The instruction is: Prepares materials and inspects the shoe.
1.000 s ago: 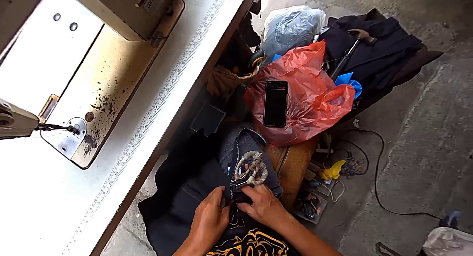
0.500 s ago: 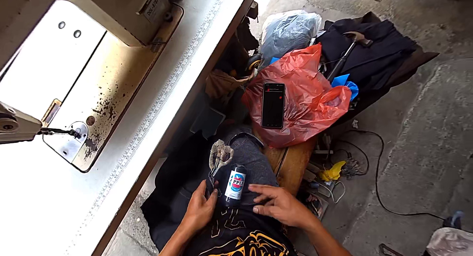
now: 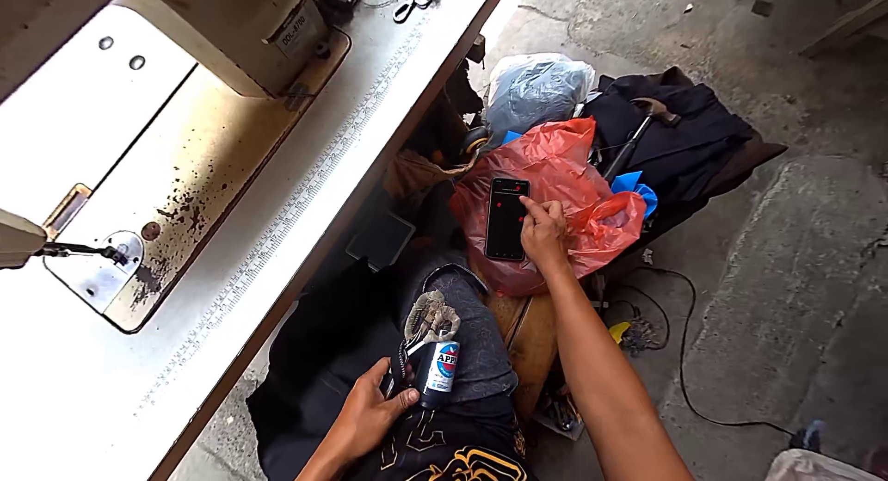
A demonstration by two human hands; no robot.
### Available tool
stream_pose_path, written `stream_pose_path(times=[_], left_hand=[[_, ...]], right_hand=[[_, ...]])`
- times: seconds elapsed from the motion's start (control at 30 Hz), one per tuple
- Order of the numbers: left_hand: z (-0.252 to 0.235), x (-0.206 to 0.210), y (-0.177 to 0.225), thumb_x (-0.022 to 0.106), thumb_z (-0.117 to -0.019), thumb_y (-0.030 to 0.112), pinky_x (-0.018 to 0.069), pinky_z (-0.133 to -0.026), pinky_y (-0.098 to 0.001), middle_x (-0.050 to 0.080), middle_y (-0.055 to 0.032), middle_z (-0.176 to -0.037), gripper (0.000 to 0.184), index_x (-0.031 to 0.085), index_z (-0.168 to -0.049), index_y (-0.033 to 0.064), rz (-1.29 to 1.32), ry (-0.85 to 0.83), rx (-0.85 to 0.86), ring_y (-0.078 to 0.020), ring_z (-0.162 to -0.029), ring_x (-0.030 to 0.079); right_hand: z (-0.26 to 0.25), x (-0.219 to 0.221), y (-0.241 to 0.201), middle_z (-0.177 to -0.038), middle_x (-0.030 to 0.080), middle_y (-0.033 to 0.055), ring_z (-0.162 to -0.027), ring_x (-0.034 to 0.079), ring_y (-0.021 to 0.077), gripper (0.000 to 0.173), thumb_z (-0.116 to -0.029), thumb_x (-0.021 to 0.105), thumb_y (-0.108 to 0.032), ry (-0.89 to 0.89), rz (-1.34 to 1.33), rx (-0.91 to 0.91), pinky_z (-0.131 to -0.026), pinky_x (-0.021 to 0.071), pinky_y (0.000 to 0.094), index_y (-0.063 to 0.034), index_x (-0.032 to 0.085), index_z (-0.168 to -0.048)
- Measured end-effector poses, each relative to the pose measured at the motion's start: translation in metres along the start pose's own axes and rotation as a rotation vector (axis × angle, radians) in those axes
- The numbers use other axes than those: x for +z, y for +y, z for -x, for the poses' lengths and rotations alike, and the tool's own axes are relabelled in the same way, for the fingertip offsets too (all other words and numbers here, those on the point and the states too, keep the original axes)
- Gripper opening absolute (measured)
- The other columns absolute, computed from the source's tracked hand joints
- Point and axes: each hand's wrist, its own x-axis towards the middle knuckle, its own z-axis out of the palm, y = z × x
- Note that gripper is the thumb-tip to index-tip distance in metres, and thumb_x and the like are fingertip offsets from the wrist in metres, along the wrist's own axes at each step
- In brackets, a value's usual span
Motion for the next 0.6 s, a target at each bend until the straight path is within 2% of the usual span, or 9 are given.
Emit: stream_pose_path(times=[0.13, 0.2, 0.27, 0.33, 0.37, 0.43, 0.5, 0.57, 0.6], left_hand=[[-0.003, -0.004, 0.012, 0.068, -0.0907, 0.007, 0.0523, -0.072, -0.0203, 0.064, 0.0019, -0.089, 0.027, 0.063, -0.116, -0.0009, 0.065, 0.0, -0.067, -0.0023, -0.076, 0.06], [-0.003, -0.007, 0.015, 0.064, -0.0948, 0.007, 0.0524, -0.075, -0.0211, 0.066, -0.0015, -0.091, 0.022, 0.064, -0.115, -0.0018, 0.018, -0.008, -0.071, -0.0029, -0.079, 0.061], [-0.002, -0.008, 0.02, 0.061, -0.0982, 0.007, 0.0527, -0.08, -0.0242, 0.069, -0.0072, -0.096, 0.02, 0.065, -0.114, -0.0039, -0.027, -0.013, -0.064, -0.0065, -0.084, 0.063], [-0.001, -0.006, 0.025, 0.059, -0.1, 0.008, 0.0518, -0.079, -0.0241, 0.068, -0.0072, -0.093, 0.018, 0.065, -0.111, -0.0041, -0.025, -0.014, -0.055, -0.0068, -0.082, 0.062], [-0.001, -0.004, 0.027, 0.059, -0.1004, 0.008, 0.0508, -0.076, -0.0227, 0.066, -0.0058, -0.09, 0.016, 0.065, -0.109, -0.0041, -0.005, -0.012, -0.044, -0.0055, -0.08, 0.06], [-0.002, -0.001, 0.033, 0.058, -0.1007, 0.008, 0.0505, -0.074, -0.0199, 0.065, -0.0024, -0.086, 0.014, 0.065, -0.105, -0.0035, 0.065, -0.029, -0.009, -0.0019, -0.077, 0.059], [-0.004, 0.002, 0.038, 0.057, -0.1006, 0.007, 0.0499, -0.072, -0.0174, 0.062, 0.0018, -0.083, 0.01, 0.064, -0.101, -0.0013, 0.138, -0.093, 0.03, 0.0014, -0.076, 0.058], [-0.008, 0.004, 0.041, 0.056, -0.1002, 0.005, 0.0491, -0.071, -0.016, 0.06, 0.0049, -0.081, 0.008, 0.063, -0.099, 0.0003, 0.179, -0.141, 0.042, 0.0031, -0.074, 0.057], [-0.009, 0.004, 0.04, 0.056, -0.1003, 0.005, 0.0502, -0.071, -0.0163, 0.061, 0.0051, -0.081, 0.008, 0.063, -0.1, 0.0002, 0.19, -0.141, 0.044, 0.003, -0.075, 0.058]], right_hand=[[0.0, -0.008, -0.003, -0.123, 0.059, 0.0291, -0.112, 0.059, 0.0442, 0.041, -0.1019, 0.045, -0.011, -0.049, 0.061, -0.027, -0.093, 0.0492, 0.0553, -0.0145, 0.067, -0.136], [0.018, -0.021, -0.018, -0.123, 0.057, 0.0305, -0.113, 0.057, 0.0459, 0.039, -0.103, 0.046, -0.012, -0.019, 0.013, -0.068, -0.095, 0.0486, 0.0561, -0.0078, 0.065, -0.136], [0.068, -0.056, -0.064, -0.119, 0.058, 0.0302, -0.106, 0.06, 0.0437, 0.042, -0.1016, 0.053, -0.024, -0.099, -0.118, -0.107, -0.087, 0.0517, 0.056, 0.0015, 0.061, -0.134], [0.134, -0.09, -0.121, -0.117, 0.064, 0.0259, -0.097, 0.067, 0.0362, 0.065, -0.0931, 0.065, -0.047, -0.453, -0.228, -0.008, -0.078, 0.0571, 0.0511, 0.0026, 0.06, -0.135], [0.16, -0.098, -0.142, -0.123, 0.062, 0.0261, -0.098, 0.068, 0.0364, 0.085, -0.0874, 0.07, -0.055, -0.65, -0.268, 0.101, -0.079, 0.0575, 0.0526, 0.0036, 0.05, -0.145], [0.2, -0.09, -0.161, -0.132, 0.058, 0.0275, -0.103, 0.067, 0.033, 0.115, -0.0815, 0.073, -0.061, -0.72, -0.375, 0.238, -0.083, 0.0575, 0.0498, 0.0085, 0.022, -0.158], [0.214, -0.078, -0.164, -0.136, 0.058, 0.0266, -0.115, 0.065, 0.0238, 0.121, -0.08, 0.078, -0.054, -0.576, -0.569, 0.325, -0.094, 0.0561, 0.0388, 0.0131, 0.014, -0.157], [0.206, -0.078, -0.162, -0.145, 0.052, 0.023, -0.126, 0.06, 0.016, 0.112, -0.0822, 0.079, -0.036, -0.597, -0.85, 0.435, -0.101, 0.0536, 0.0299, 0.0103, 0.011, -0.158], [0.202, -0.079, -0.16, -0.148, 0.049, 0.0197, -0.125, 0.059, 0.0148, 0.106, -0.0818, 0.076, -0.026, -0.635, -1.015, 0.508, -0.097, 0.056, 0.0303, 0.007, 0.011, -0.159]])
